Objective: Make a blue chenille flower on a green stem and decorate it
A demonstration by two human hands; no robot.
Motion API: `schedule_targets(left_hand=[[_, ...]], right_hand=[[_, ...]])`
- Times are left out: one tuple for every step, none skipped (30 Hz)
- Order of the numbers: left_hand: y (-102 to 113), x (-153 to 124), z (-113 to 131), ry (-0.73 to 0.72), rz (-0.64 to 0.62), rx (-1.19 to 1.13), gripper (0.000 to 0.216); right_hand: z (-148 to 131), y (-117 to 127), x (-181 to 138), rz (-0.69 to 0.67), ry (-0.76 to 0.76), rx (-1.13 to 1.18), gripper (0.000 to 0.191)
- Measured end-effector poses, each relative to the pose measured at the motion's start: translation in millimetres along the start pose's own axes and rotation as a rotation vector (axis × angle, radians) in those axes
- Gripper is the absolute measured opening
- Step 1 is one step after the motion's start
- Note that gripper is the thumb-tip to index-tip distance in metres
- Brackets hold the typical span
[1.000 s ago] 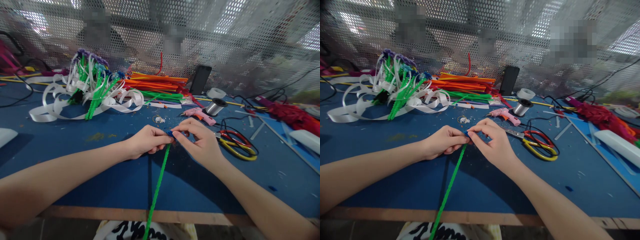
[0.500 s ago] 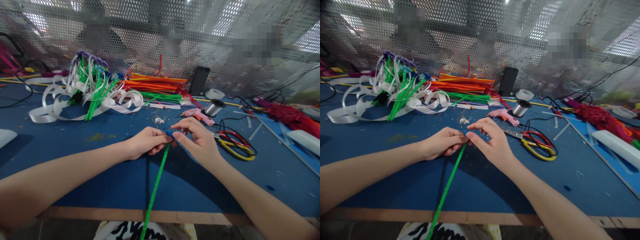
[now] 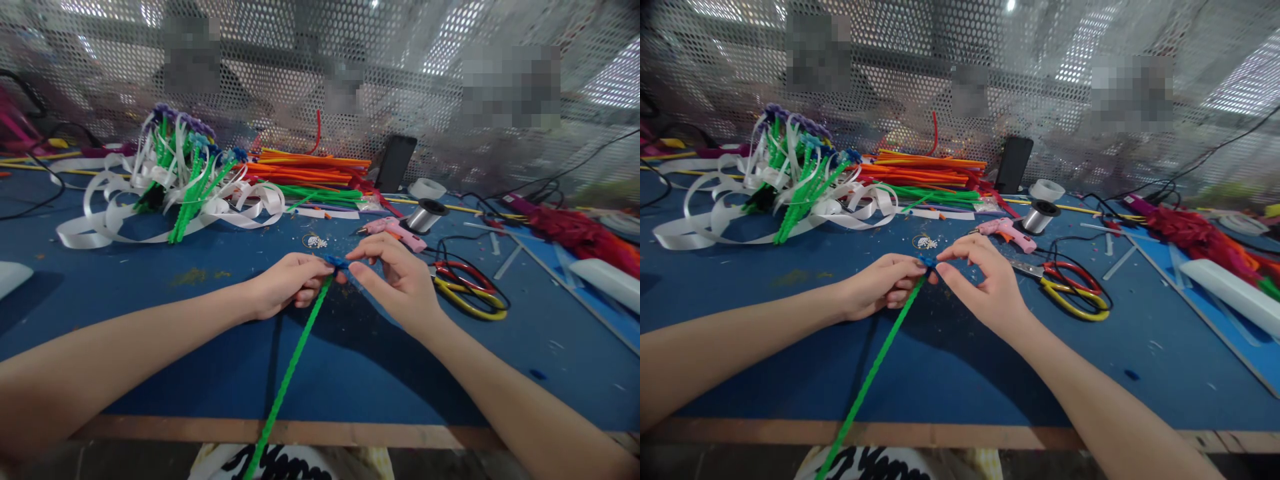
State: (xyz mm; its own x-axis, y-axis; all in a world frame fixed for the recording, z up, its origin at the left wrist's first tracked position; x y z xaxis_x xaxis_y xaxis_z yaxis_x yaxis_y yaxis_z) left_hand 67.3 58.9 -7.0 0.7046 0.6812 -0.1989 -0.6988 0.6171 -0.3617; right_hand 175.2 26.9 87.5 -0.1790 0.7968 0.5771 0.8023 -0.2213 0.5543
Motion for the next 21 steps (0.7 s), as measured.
schedule_targets(left_hand=[[0.8, 0.1, -0.4, 0.003, 0.005, -0.007, 0.019], [1.4, 0.1, -0.8, 0.005, 0.007, -0.012, 0.019], [1.8, 0.1, -1.4, 0.006, 0.007, -0.014, 0.018], [2.0, 0.1, -2.0, 0.007, 0.005, -0.015, 0.018], [2.1, 0.1, -2.7, 0.007, 0.001, -0.017, 0.018], [2.1, 0.1, -3.4, 0.008, -0.004, -0.019, 0.018], [2.1, 0.1, -3.7, 0.007, -0.010, -0.022, 0.018], [2.1, 0.2, -3.8, 0.005, -0.015, -0.025, 0.019], [2.4, 0.5, -3.8, 0.003, -0.018, -0.029, 0.021], [3.1, 0.9, -3.7, 0.002, -0.018, -0.034, 0.023], [4.3, 1.5, -3.3, -0.002, -0.014, -0.044, 0.024], [5.9, 2.3, -2.5, -0.011, -0.005, -0.059, 0.025], [7.7, 3.2, -1.2, -0.026, 0.006, -0.078, 0.026], [9.4, 4.0, 0.5, -0.047, 0.018, -0.098, 0.026], [10.7, 4.6, 2.5, -0.072, 0.028, -0.115, 0.027], [11.3, 4.9, 4.2, -0.096, 0.035, -0.128, 0.028], [11.0, 4.8, 5.5, -0.114, 0.036, -0.134, 0.030], [10.0, 4.5, 6.4, -0.126, 0.034, -0.133, 0.031], [9.0, 4.0, 6.9, -0.131, 0.035, -0.127, 0.032], [8.4, 3.3, 7.5, -0.130, 0.042, -0.120, 0.034], [8.1, 2.5, 7.8, -0.122, 0.051, -0.119, 0.035]], right_hand=[[-1.3, 0.2, 0.1, 0.005, 0.015, -0.022, 0.008], [-2.9, 0.1, 0.1, 0.011, 0.033, -0.049, 0.008], [-4.5, 0.1, 0.2, 0.018, 0.050, -0.077, 0.007], [-5.9, 0.0, 0.2, 0.027, 0.065, -0.103, 0.007], [-7.1, 0.3, 0.2, 0.037, 0.075, -0.123, 0.006], [-7.8, 0.7, 0.3, 0.044, 0.079, -0.137, 0.006], [-8.0, 1.8, 0.4, 0.054, 0.076, -0.143, 0.005], [-6.4, 3.3, 0.5, 0.065, 0.056, -0.141, 0.003], [-1.9, 5.2, 0.7, 0.075, 0.004, -0.127, 0.003], [6.1, 6.1, 0.6, 0.074, -0.080, -0.093, 0.009], [17.2, 3.9, -0.8, 0.049, -0.196, -0.033, 0.018], [29.9, -3.2, -4.3, -0.010, -0.336, 0.058, 0.028], [41.5, -15.3, -10.7, -0.097, -0.485, 0.178, 0.037], [49.0, -31.2, -19.8, -0.204, -0.627, 0.318, 0.044], [50.6, -48.0, -29.8, -0.316, -0.743, 0.462, 0.048], [47.6, -62.3, -38.7, -0.411, -0.828, 0.593, 0.047], [42.6, -72.7, -45.5, -0.479, -0.888, 0.701, 0.044], [37.2, -79.2, -49.6, -0.521, -0.924, 0.785, 0.040], [32.2, -82.1, -51.1, -0.543, -0.939, 0.850, 0.036], [28.1, -81.7, -50.2, -0.545, -0.940, 0.905, 0.032], [25.8, -77.5, -46.7, -0.518, -0.930, 0.958, 0.030]])
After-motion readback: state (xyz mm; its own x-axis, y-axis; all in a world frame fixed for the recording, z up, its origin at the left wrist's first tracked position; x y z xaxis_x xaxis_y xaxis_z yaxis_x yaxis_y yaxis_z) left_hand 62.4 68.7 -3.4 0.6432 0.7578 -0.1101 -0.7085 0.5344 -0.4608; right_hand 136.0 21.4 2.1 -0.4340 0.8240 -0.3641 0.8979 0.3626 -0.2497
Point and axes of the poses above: each hand's wrist, its own x-axis towards the middle knuckle, its own y-axis out of the back of the hand, z = x × y, the point moved 10 cm from there along x, towards the middle knuckle, and after that the axes turned 3 degrees about -y, right-handed, at the moved point
